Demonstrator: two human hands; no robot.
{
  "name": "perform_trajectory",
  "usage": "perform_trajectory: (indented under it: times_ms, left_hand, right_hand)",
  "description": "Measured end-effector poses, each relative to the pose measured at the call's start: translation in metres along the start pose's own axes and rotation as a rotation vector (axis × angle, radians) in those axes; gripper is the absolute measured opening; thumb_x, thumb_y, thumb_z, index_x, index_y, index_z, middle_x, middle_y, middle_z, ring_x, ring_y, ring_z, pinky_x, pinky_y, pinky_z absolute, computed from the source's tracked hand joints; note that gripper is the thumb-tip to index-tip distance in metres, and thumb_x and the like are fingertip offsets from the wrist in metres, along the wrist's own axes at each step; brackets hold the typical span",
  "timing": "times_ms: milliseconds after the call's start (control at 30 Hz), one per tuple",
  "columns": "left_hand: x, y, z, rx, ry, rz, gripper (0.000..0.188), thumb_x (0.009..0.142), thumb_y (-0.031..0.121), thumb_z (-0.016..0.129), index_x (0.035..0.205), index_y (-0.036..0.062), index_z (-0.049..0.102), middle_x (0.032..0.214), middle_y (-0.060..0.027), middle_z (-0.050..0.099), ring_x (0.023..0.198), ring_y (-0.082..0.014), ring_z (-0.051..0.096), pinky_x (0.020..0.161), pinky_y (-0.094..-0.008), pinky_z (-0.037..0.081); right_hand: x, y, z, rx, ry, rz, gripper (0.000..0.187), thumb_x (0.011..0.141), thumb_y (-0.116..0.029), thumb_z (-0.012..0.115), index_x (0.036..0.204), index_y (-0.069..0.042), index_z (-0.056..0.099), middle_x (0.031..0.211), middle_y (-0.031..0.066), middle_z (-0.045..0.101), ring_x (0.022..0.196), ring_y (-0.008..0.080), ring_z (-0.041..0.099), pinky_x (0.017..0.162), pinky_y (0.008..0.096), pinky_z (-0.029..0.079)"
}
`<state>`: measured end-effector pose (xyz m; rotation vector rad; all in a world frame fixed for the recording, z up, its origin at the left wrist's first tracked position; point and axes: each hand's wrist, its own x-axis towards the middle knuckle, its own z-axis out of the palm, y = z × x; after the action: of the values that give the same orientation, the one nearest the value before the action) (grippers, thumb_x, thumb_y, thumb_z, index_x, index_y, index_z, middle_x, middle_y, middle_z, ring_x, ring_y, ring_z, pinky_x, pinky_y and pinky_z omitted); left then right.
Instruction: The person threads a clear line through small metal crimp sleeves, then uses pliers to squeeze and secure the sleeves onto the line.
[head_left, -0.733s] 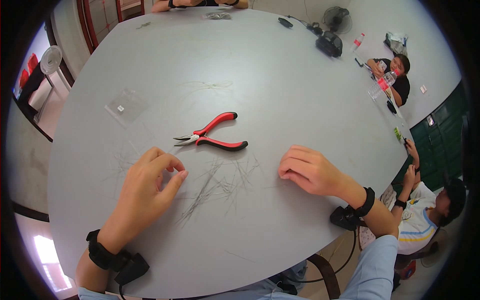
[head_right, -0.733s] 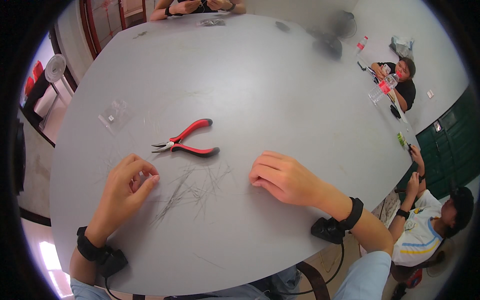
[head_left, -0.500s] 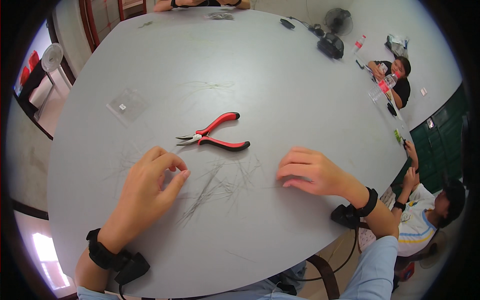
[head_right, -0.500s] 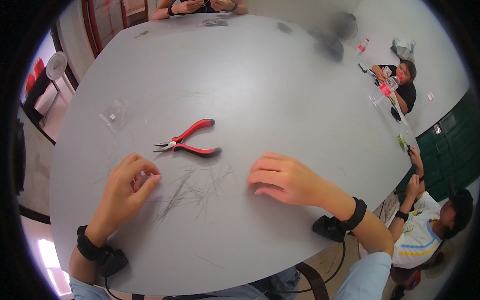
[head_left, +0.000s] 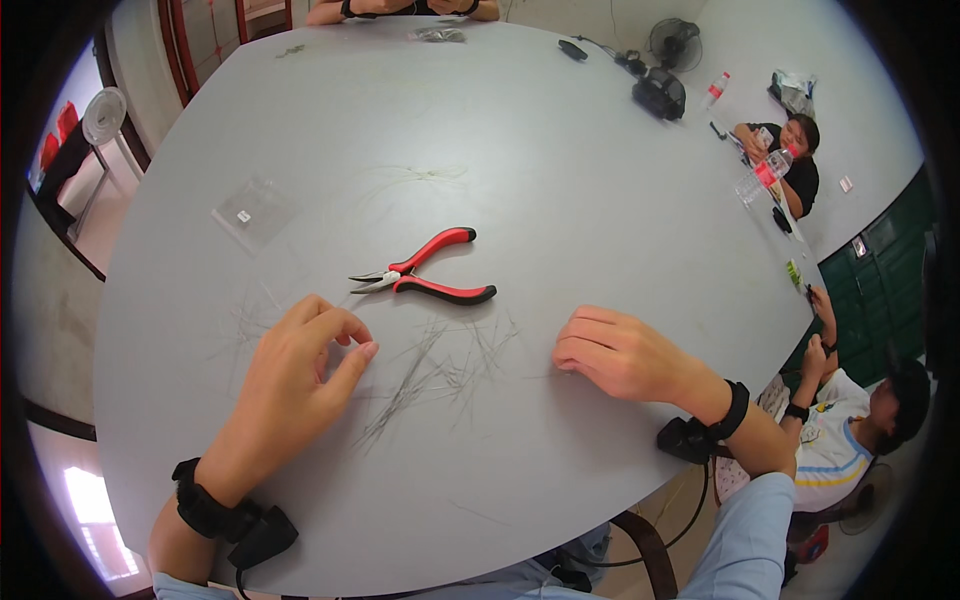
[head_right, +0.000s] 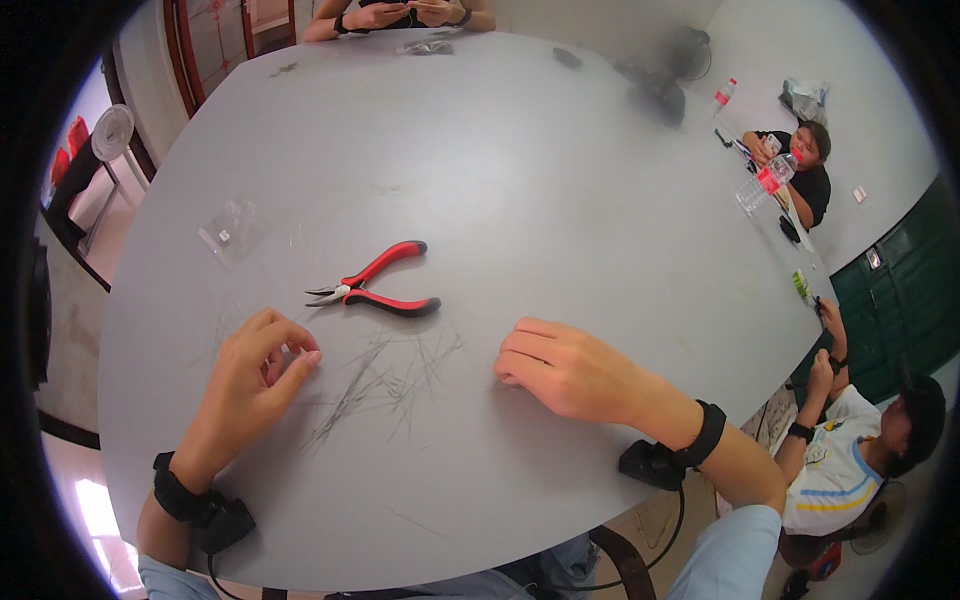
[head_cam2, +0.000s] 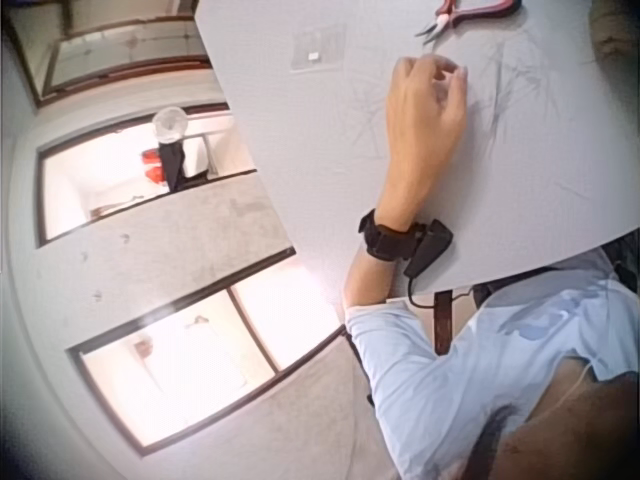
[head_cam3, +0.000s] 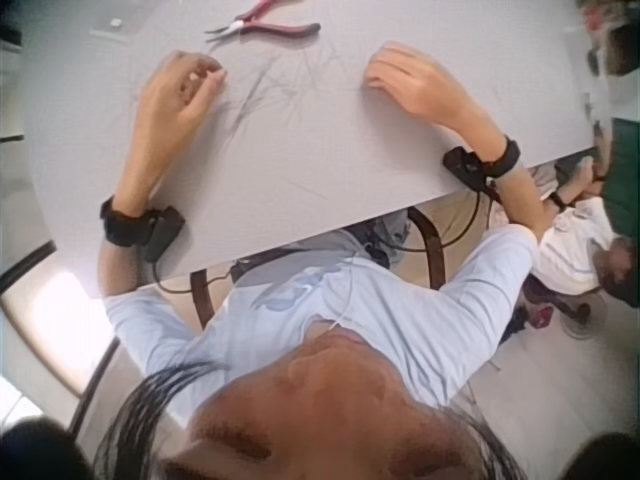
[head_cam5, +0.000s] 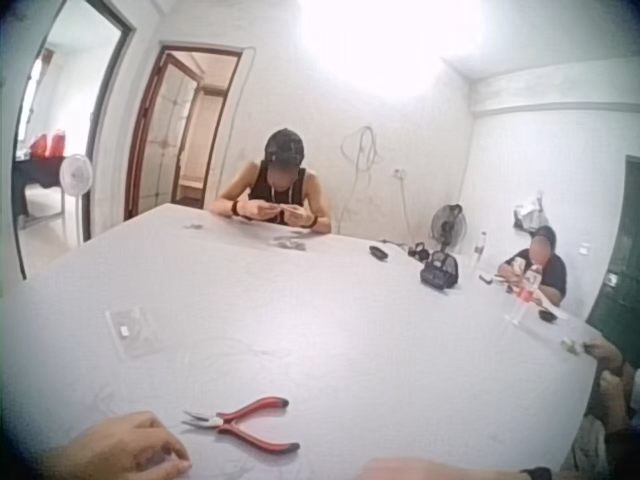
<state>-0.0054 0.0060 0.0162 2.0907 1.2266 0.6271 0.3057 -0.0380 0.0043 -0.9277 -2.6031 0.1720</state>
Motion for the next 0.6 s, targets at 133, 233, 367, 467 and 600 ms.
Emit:
perform_trajectory:
  times_ms: [133,233,367,467,600]
  left_hand:
    - [-0.001,-0.001,0.001,-0.008,0.006,0.004,0.009,0.082,0.012,0.060,0.085,0.0037,0.061,0.080,-0.0063,0.052,0.059,-0.0151,0.043,0.056,-0.0278,0.038]
    - [-0.001,-0.002,0.001,-0.007,0.009,0.007,0.009,0.082,0.012,0.060,0.085,0.0038,0.061,0.081,-0.0062,0.052,0.058,-0.0151,0.043,0.056,-0.0279,0.038]
    - [-0.002,0.000,0.002,-0.005,0.014,0.000,0.009,0.082,0.012,0.060,0.085,0.0039,0.061,0.081,-0.0066,0.053,0.058,-0.0154,0.044,0.055,-0.0279,0.038]
    - [0.000,-0.003,0.002,-0.006,0.020,0.014,0.008,0.082,0.012,0.061,0.085,0.0038,0.061,0.080,-0.0068,0.053,0.058,-0.0155,0.044,0.055,-0.0280,0.038]
    - [0.000,-0.001,0.001,0.009,0.018,0.012,0.008,0.082,0.012,0.061,0.084,0.0037,0.061,0.080,-0.0068,0.053,0.059,-0.0155,0.044,0.055,-0.0280,0.038]
  right_hand:
    - [0.000,0.000,-0.001,0.014,-0.022,0.024,0.014,0.068,0.003,0.065,0.078,0.000,0.055,0.079,0.0079,0.056,0.073,0.0238,0.053,0.064,0.0310,0.047]
    - [0.001,0.001,-0.005,0.015,0.009,-0.009,0.015,0.068,0.003,0.066,0.079,0.000,0.056,0.080,0.0076,0.056,0.075,0.0239,0.054,0.064,0.0311,0.047]
    - [-0.002,0.003,-0.010,-0.030,-0.038,-0.053,0.016,0.067,0.001,0.065,0.081,0.000,0.057,0.082,0.0072,0.057,0.076,0.0238,0.055,0.064,0.0314,0.048]
    - [-0.002,-0.001,-0.011,-0.130,-0.084,-0.097,0.016,0.066,-0.001,0.063,0.081,0.000,0.057,0.083,0.0077,0.057,0.076,0.0237,0.055,0.064,0.0318,0.048]
    - [-0.001,-0.002,-0.009,-0.195,-0.108,-0.110,0.016,0.065,-0.001,0.060,0.080,0.001,0.057,0.082,0.0087,0.056,0.077,0.0238,0.055,0.064,0.0311,0.048]
